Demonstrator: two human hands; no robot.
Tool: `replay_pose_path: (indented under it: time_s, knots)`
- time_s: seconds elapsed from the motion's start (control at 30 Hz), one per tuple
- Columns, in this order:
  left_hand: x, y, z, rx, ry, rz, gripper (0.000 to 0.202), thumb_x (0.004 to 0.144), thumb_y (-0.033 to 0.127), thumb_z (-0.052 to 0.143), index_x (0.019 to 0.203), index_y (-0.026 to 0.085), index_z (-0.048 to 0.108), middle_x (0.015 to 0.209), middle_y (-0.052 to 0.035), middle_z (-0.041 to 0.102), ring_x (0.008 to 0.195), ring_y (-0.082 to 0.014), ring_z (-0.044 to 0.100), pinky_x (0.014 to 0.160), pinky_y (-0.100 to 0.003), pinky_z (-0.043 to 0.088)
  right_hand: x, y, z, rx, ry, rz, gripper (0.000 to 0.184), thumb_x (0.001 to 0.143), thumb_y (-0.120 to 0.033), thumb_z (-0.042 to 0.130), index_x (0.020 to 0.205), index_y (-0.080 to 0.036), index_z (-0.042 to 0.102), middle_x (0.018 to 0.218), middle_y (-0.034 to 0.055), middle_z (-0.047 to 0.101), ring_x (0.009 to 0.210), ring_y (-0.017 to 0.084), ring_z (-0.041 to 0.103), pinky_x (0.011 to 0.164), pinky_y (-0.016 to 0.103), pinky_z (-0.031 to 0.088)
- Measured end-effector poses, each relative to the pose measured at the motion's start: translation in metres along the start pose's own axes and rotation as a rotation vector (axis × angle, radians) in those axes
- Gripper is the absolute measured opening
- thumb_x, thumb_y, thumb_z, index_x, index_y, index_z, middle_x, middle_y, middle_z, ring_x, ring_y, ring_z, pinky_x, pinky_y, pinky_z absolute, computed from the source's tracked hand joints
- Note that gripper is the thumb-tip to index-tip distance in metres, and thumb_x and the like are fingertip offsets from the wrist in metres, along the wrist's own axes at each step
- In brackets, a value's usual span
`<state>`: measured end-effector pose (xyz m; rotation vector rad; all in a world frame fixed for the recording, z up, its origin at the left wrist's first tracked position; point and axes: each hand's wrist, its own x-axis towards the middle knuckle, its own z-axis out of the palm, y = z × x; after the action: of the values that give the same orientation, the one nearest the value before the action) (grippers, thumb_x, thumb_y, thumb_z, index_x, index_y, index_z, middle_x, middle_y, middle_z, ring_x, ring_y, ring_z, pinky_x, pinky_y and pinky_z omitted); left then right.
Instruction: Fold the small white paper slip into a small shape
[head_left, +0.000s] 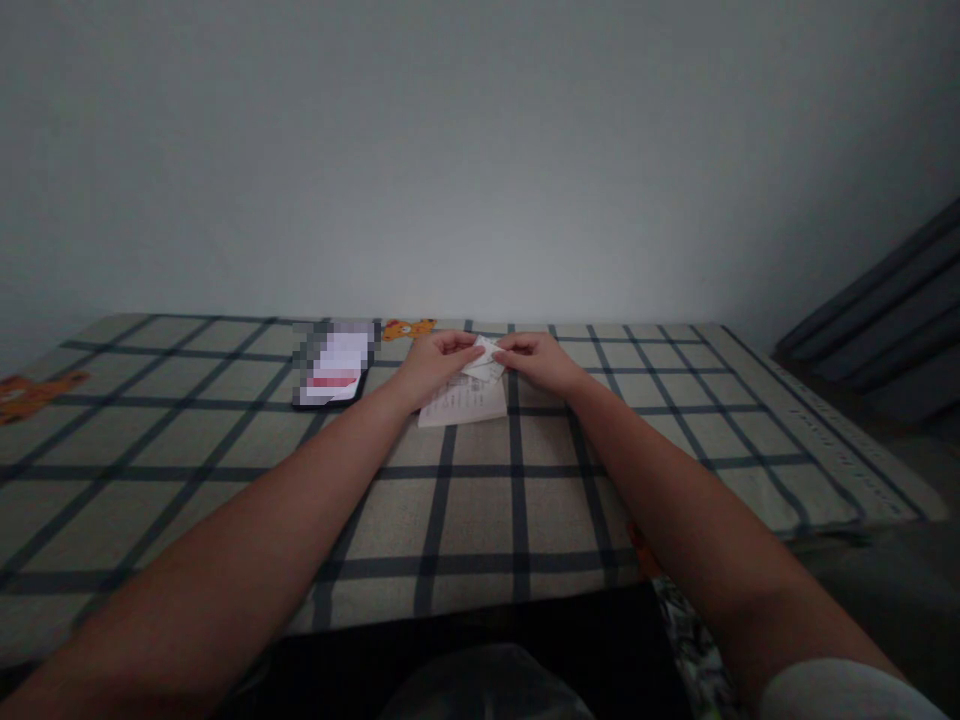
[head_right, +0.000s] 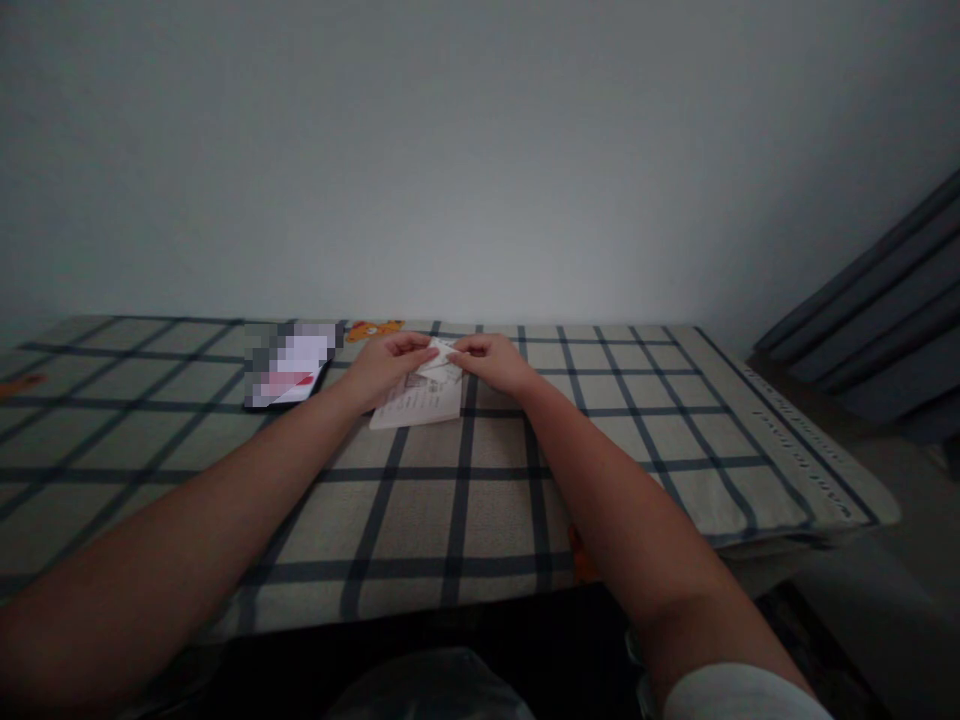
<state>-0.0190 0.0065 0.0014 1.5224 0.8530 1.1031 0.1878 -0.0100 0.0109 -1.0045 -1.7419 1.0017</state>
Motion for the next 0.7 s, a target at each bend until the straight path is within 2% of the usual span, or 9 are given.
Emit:
replay_pose_path:
  time_s: [0.17,0.37,0.53,0.7]
  knots:
    - [-0.0010,0.0008,-0.0009,0.087,0.068,0.000,0.035,0.067,0.044,0.081,0.089,0.017,0.076,0.086,-0.0061,0.075,0.073,-0.0167,0.065,0.070,-0.030,0.051,0.0010,0.0037,0.0018,-0.005,0.018,-0.017,0.025,0.076,-0.040,0.071,0.085,-0.017,0.075,0.084,0.0048,0.073,0.074,0.015,0.063,0.069,0.028,0.048]
    - [-0.0040,0.0059,-0.0003,0.154,0.121,0.033,0.029,0.072,0.044,0.078,0.086,0.019,0.078,0.084,-0.0051,0.076,0.071,-0.0167,0.064,0.068,-0.030,0.050,0.0030,0.0030,0.0028,0.059,0.060,-0.068,0.028,0.074,-0.039,0.075,0.094,-0.019,0.073,0.097,0.0052,0.073,0.085,0.015,0.064,0.079,0.029,0.051]
    - [-0.0061,0.0094,0.0013,0.215,0.136,0.102,0.029,0.074,0.044,0.076,0.089,0.019,0.079,0.086,-0.0055,0.076,0.078,-0.0197,0.066,0.075,-0.033,0.052,0.0039,0.0036,-0.0004,0.033,0.037,-0.060,0.025,0.071,-0.036,0.078,0.088,-0.018,0.074,0.092,0.0048,0.072,0.085,0.016,0.064,0.084,0.033,0.051]
    - [-0.0039,0.0070,0.0010,0.191,0.156,0.128,0.032,0.072,0.046,0.077,0.090,0.019,0.079,0.089,-0.0059,0.076,0.083,-0.0205,0.067,0.079,-0.034,0.052,0.0048,0.0073,-0.0033,-0.050,-0.009,-0.171,0.023,0.073,-0.036,0.078,0.091,-0.022,0.076,0.110,0.0066,0.070,0.104,0.019,0.064,0.098,0.037,0.047]
